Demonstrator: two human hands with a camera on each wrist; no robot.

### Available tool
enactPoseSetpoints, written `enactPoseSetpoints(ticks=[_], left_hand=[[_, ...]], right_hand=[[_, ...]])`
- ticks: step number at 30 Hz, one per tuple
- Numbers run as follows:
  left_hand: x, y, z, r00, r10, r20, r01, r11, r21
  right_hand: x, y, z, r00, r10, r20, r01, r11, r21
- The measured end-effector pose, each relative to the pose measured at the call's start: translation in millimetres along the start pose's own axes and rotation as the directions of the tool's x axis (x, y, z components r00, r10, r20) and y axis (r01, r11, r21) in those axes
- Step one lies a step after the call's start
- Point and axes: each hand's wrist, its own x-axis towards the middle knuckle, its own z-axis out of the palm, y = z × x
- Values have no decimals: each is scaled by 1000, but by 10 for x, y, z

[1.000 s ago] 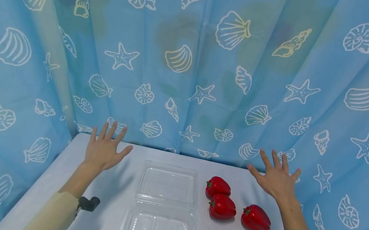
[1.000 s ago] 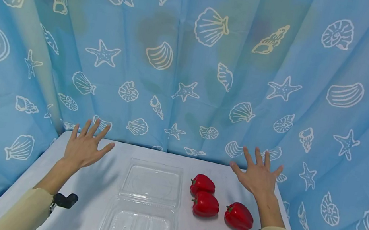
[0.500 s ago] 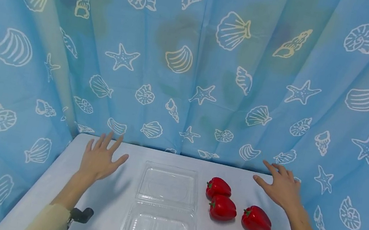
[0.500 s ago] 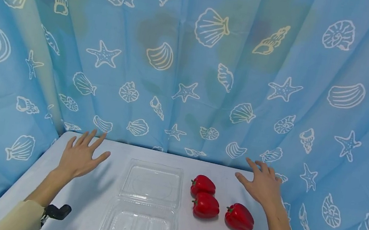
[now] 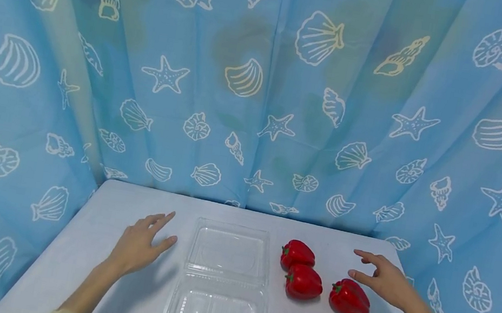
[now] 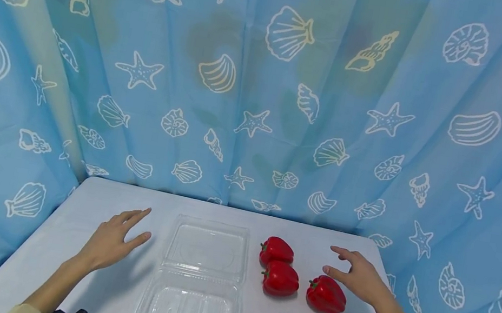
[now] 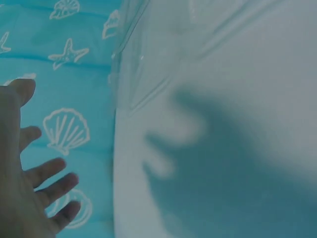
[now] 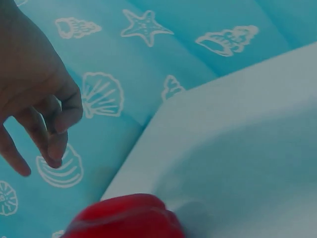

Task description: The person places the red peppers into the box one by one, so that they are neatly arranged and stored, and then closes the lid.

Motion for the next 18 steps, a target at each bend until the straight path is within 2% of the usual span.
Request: enactPoseSetpoints(ticks=[4, 8, 12, 15, 18], left_hand=[[-116, 21, 103, 994, -32, 100, 49, 985, -167], [-213, 35, 181, 975, -72, 208, 137, 938, -317], [-277, 50, 207, 956, -92, 280, 207, 884, -419], [-317, 29, 237, 939, -78, 334, 236, 855, -463], [-359, -13, 279, 923, -22, 383, 234, 824, -516]], right_hand=[[-68, 94, 63, 995, 30, 98, -39, 996, 86], [-115, 181, 117, 977, 59, 204, -94, 981, 169], [-155, 247, 174, 962, 90, 259, -151, 963, 223], [-171, 279, 226, 959, 113, 262, -179, 953, 245], [-179, 307, 278, 958, 120, 261, -190, 945, 265]])
